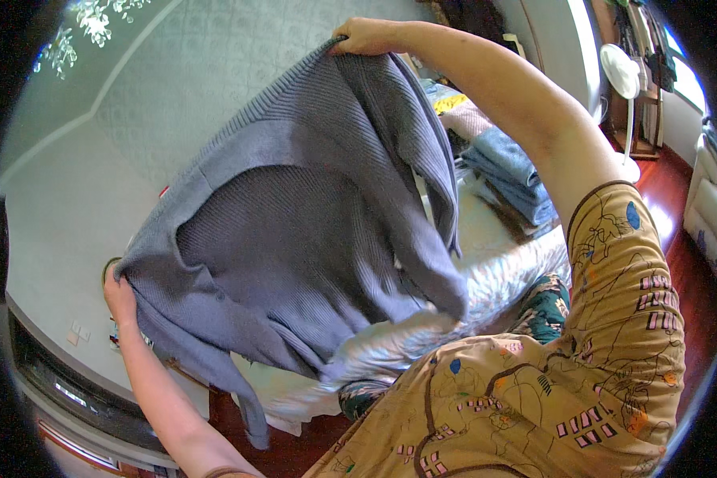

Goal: The person folds a grey sweater on a bed and places it onto a stack of folded laundry, then unfolds and begins to fold a pair of dark jeans.

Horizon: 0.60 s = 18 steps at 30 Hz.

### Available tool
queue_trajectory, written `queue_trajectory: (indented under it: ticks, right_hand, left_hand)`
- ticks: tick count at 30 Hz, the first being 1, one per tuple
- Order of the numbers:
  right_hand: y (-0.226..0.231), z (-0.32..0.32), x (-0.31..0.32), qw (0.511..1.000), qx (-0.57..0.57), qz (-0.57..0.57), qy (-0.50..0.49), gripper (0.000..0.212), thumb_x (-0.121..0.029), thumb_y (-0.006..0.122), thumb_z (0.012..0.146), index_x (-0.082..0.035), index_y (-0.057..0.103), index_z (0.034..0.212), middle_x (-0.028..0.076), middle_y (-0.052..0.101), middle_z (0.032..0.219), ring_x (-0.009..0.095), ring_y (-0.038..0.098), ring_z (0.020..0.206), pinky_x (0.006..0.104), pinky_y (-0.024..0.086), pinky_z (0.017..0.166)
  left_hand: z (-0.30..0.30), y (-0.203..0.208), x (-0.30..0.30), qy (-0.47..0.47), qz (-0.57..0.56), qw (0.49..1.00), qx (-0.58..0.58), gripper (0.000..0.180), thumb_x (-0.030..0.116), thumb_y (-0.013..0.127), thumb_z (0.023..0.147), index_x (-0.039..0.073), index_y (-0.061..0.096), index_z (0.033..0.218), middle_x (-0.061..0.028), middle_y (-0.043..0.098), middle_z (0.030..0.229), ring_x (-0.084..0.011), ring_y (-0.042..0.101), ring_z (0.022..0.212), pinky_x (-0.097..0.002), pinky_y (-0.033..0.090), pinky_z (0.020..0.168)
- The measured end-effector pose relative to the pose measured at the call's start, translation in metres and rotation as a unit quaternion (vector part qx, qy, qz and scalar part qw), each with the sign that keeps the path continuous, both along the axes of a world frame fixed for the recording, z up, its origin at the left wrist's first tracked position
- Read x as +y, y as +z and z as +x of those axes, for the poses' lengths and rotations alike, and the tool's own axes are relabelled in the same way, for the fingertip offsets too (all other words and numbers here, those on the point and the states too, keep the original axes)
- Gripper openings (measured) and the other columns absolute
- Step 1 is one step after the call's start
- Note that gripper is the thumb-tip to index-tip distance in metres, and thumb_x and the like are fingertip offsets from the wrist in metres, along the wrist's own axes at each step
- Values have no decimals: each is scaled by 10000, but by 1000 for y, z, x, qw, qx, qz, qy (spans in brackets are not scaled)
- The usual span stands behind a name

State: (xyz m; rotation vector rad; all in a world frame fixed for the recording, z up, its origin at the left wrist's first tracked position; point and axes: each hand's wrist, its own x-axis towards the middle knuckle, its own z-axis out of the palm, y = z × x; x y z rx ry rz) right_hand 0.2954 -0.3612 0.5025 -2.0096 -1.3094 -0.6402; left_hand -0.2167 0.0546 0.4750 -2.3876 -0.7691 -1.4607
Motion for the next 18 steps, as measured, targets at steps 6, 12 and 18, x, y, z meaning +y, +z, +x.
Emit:
queue_trajectory:
  ticks: [6, 12, 18]
  right_hand:
    - [8, -28, -39, 994, 74, -69, 40, 417, -317, 600, 862, 2, 637, 1127, 157, 690, 1004, 261, 651, 904, 390, 508, 818]
    - [-1, -43, -45, 976, 191, -64, 80, 460, -314, 611, 860, -34, 596, 1225, 87, 659, 1075, 186, 596, 972, 360, 488, 850]
    - [11, 12, -47, 981, -34, -193, 6, 381, -269, 593, 845, -55, 639, 1157, 142, 679, 1051, 261, 614, 975, 389, 484, 854]
  left_hand:
    - [-1, 1, 8, 67, 60, 996, -8, 326, 40, 448, 883, 91, 582, 1176, -171, 639, 1113, -376, 603, 1017, -407, 474, 847]
    - [-25, 18, 11, 151, 130, 979, 38, 342, 105, 456, 913, 95, 539, 1244, -162, 632, 1145, -376, 593, 1036, -428, 469, 840]
    - [-10, 17, 1, 149, 129, 980, -25, 350, 100, 446, 908, 99, 545, 1244, -146, 623, 1183, -358, 593, 1056, -417, 466, 858]
